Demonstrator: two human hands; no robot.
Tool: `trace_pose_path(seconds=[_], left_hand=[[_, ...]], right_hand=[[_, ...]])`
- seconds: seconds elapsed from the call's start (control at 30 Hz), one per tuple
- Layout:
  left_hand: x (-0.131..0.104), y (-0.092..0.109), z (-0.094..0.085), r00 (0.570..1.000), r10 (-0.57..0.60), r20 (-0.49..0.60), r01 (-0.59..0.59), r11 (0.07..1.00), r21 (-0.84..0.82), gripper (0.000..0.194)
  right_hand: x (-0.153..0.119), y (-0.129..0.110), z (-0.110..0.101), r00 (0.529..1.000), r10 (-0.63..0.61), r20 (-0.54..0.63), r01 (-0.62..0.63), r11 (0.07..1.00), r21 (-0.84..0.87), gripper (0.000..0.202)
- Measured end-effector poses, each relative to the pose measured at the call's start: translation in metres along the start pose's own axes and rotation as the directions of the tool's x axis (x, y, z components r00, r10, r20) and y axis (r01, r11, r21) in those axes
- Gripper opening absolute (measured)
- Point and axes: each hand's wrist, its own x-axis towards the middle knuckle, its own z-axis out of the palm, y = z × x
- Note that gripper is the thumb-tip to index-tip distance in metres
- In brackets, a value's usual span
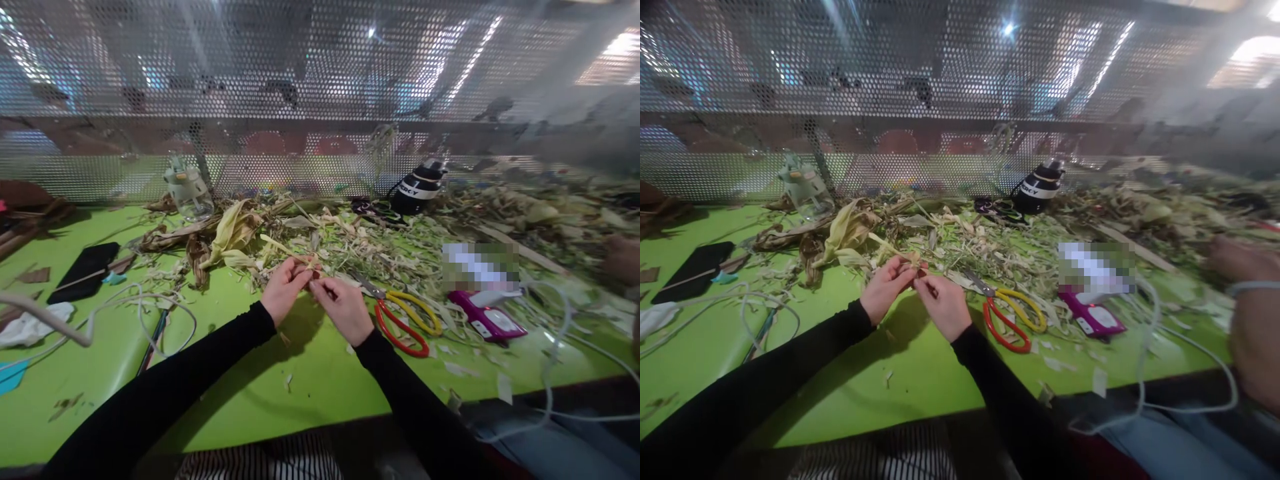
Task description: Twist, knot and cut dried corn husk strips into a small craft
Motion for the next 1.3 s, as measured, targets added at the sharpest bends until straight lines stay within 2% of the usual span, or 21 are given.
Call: trace_pose_path(seconds=[0.1, 0.17, 0.23, 0.3, 0.47, 0.53, 0.63, 0.7, 0.77, 0.83, 0.9, 0.97, 1.07, 1.17, 1.3], left_hand=[[-0.001, 0.005, 0.001, 1.000, 0.000, -0.006, 0.000, 1.000, 0.011, 0.023], [0.001, 0.012, -0.001, 0.999, 0.033, -0.027, -0.032, 0.999, 0.022, 0.023], [0.003, 0.018, -0.003, 0.997, 0.065, -0.046, -0.064, 0.998, 0.028, 0.024], [0.004, 0.021, -0.004, 0.997, 0.062, -0.052, -0.060, 0.998, 0.037, 0.025], [-0.001, 0.018, 0.000, 1.000, 0.009, 0.019, -0.010, 0.998, 0.059, 0.027], [-0.002, 0.017, 0.001, 1.000, 0.009, 0.016, -0.010, 0.999, 0.050, 0.026], [0.000, 0.019, 0.000, 1.000, -0.005, -0.031, 0.005, 1.000, 0.001, 0.024], [0.002, 0.020, -0.002, 0.998, 0.002, -0.056, -0.004, 0.999, -0.035, 0.024], [0.004, 0.022, -0.004, 0.998, 0.020, -0.065, -0.023, 0.999, -0.047, 0.024], [0.004, 0.023, -0.004, 0.999, 0.009, -0.040, -0.010, 1.000, -0.027, 0.023], [0.002, 0.023, -0.003, 0.999, -0.050, 0.013, 0.050, 0.998, 0.023, 0.021], [0.000, 0.023, -0.002, 0.990, -0.125, 0.069, 0.121, 0.990, 0.069, 0.017], [-0.001, 0.022, -0.001, 0.977, -0.180, 0.116, 0.170, 0.981, 0.094, 0.014], [0.001, 0.019, -0.002, 0.978, -0.159, 0.136, 0.145, 0.984, 0.107, 0.010], [0.002, 0.013, -0.005, 0.976, -0.148, 0.159, 0.123, 0.980, 0.156, 0.016]], right_hand=[[-0.004, -0.003, 0.002, 0.985, 0.025, 0.171, -0.044, 0.993, 0.107, 0.021], [-0.007, -0.005, 0.003, 0.950, 0.005, 0.311, -0.050, 0.989, 0.138, 0.023], [-0.008, -0.005, 0.002, 0.922, 0.001, 0.387, -0.065, 0.986, 0.153, 0.026], [-0.005, -0.005, 0.000, 0.923, 0.031, 0.384, -0.101, 0.981, 0.163, 0.028], [0.001, -0.004, -0.004, 0.955, 0.148, 0.257, -0.218, 0.938, 0.269, 0.031], [-0.002, -0.007, -0.002, 0.943, 0.121, 0.310, -0.218, 0.929, 0.299, 0.028], [-0.008, -0.011, 0.002, 0.882, 0.033, 0.470, -0.196, 0.933, 0.301, 0.026], [-0.009, -0.012, 0.004, 0.862, 0.031, 0.506, -0.209, 0.931, 0.300, 0.028], [-0.007, -0.010, 0.003, 0.895, 0.118, 0.429, -0.271, 0.909, 0.317, 0.032], [-0.002, -0.005, 0.002, 0.928, 0.249, 0.275, -0.347, 0.848, 0.400, 0.032], [0.002, 0.000, 0.000, 0.925, 0.352, 0.143, -0.372, 0.759, 0.535, 0.033], [0.005, 0.004, 0.000, 0.913, 0.403, 0.056, -0.343, 0.687, 0.640, 0.040], [0.006, 0.006, 0.000, 0.911, 0.411, 0.042, -0.322, 0.643, 0.695, 0.043], [0.005, 0.006, 0.000, 0.913, 0.400, 0.081, -0.337, 0.624, 0.705, 0.040], [0.004, 0.002, -0.002, 0.912, 0.410, 0.030, -0.305, 0.627, 0.717, 0.031]])
